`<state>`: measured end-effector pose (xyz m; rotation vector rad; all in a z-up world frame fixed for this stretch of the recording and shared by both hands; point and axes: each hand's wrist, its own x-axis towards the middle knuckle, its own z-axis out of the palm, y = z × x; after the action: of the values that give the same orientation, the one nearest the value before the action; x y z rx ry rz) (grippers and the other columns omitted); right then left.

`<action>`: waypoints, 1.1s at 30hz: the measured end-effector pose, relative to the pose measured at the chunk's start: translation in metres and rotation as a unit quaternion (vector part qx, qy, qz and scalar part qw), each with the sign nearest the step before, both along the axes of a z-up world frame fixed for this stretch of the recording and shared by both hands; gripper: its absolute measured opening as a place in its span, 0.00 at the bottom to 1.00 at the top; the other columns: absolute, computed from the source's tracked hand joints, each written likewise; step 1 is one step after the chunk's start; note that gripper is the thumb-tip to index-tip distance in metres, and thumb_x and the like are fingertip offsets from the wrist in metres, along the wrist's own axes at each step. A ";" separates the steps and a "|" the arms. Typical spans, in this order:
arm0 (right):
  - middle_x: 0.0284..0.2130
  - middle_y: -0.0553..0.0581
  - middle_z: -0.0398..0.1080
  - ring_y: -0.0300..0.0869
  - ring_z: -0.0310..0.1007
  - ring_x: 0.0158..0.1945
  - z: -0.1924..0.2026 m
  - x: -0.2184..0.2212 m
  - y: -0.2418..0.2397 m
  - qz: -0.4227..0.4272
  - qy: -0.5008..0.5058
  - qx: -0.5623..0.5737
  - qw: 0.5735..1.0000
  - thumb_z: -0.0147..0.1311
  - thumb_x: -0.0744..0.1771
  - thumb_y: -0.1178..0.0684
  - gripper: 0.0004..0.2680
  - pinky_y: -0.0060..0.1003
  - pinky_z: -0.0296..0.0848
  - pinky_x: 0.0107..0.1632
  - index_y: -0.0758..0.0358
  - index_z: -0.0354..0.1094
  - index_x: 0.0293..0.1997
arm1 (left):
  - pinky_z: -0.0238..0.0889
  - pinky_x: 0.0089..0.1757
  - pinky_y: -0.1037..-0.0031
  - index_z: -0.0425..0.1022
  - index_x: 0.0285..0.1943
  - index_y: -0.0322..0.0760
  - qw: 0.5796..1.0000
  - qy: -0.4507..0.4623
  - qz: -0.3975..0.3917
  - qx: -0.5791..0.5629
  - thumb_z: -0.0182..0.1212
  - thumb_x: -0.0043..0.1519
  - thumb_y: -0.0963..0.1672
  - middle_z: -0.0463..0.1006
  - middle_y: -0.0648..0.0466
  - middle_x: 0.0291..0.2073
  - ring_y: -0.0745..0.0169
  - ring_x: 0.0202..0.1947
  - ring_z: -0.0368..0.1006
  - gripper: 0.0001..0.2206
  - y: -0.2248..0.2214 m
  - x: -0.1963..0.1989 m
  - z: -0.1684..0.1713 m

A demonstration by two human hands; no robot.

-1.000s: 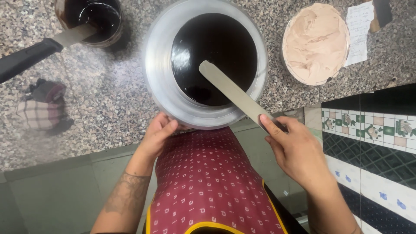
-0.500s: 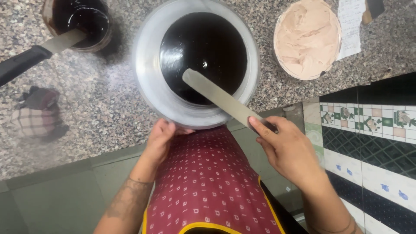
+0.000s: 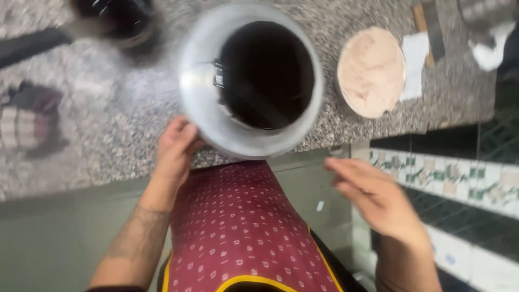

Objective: The person stirs dark chocolate glaze in a container, pours it over a frosted cake on a turntable, and spreads the glaze over the top and sides with a spatula while rotating the turntable. They then wipe the turntable edge and counter with a cloth.

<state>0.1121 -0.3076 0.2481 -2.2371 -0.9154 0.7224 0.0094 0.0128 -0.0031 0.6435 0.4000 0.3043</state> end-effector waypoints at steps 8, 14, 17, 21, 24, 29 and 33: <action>0.49 0.58 0.77 0.40 0.78 0.42 0.099 0.012 0.045 -0.005 -0.218 -0.200 0.955 0.51 0.68 0.62 0.18 0.32 0.76 0.44 0.60 0.66 0.67 | 0.75 0.47 0.71 0.74 0.52 0.31 0.988 0.006 -0.147 0.040 0.63 0.65 0.42 0.84 0.50 0.40 0.62 0.41 0.80 0.10 -0.008 0.006 -0.018; 0.53 0.68 0.73 0.46 0.76 0.53 0.128 0.021 0.086 0.180 -0.420 -0.260 0.851 0.50 0.74 0.61 0.09 0.34 0.77 0.56 0.63 0.69 0.63 | 0.72 0.44 0.73 0.72 0.57 0.33 0.981 -0.042 -0.186 0.027 0.62 0.64 0.42 0.84 0.50 0.42 0.64 0.40 0.79 0.14 -0.025 0.009 -0.016; 0.42 0.72 0.71 0.49 0.80 0.44 0.118 0.052 0.136 -0.316 -0.188 -0.293 0.883 0.49 0.74 0.56 0.10 0.38 0.80 0.48 0.70 0.60 0.61 | 0.72 0.50 0.74 0.71 0.59 0.31 0.981 -0.106 -0.157 0.039 0.63 0.64 0.41 0.82 0.51 0.47 0.67 0.47 0.78 0.16 -0.028 0.008 -0.016; 0.41 0.71 0.73 0.48 0.80 0.40 0.116 0.046 0.148 -0.163 -0.231 -0.358 0.890 0.43 0.74 0.57 0.11 0.39 0.79 0.46 0.69 0.59 0.64 | 0.71 0.51 0.74 0.71 0.58 0.30 0.982 -0.104 -0.160 0.014 0.62 0.65 0.41 0.83 0.50 0.47 0.67 0.48 0.79 0.14 -0.035 0.014 -0.026; 0.38 0.70 0.76 0.48 0.81 0.35 0.111 0.049 0.155 0.087 -0.276 -0.421 0.859 0.34 0.74 0.58 0.15 0.39 0.78 0.42 0.67 0.59 0.69 | 0.72 0.50 0.74 0.71 0.59 0.30 0.980 -0.108 -0.167 0.017 0.60 0.66 0.42 0.84 0.50 0.47 0.67 0.47 0.79 0.14 -0.044 0.017 -0.032; 0.36 0.66 0.74 0.48 0.82 0.32 0.095 0.025 0.201 0.117 -0.293 -0.474 0.822 0.36 0.74 0.58 0.14 0.39 0.77 0.35 0.67 0.61 0.67 | 0.74 0.44 0.74 0.74 0.55 0.32 0.962 -0.086 -0.249 0.077 0.62 0.64 0.44 0.85 0.50 0.40 0.67 0.41 0.82 0.13 -0.041 0.014 -0.015; 0.33 0.67 0.73 0.46 0.79 0.29 0.088 0.027 0.192 0.297 -0.405 -0.446 0.740 0.35 0.73 0.60 0.14 0.37 0.79 0.34 0.69 0.64 0.64 | 0.71 0.37 0.70 0.75 0.56 0.34 0.951 -0.066 -0.286 0.095 0.62 0.64 0.44 0.84 0.49 0.38 0.64 0.38 0.78 0.14 -0.038 0.014 -0.017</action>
<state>0.1394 -0.1153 0.3364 -3.2369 -2.1418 0.4389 0.0231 -0.0248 -0.0198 0.8914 0.0436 -0.1707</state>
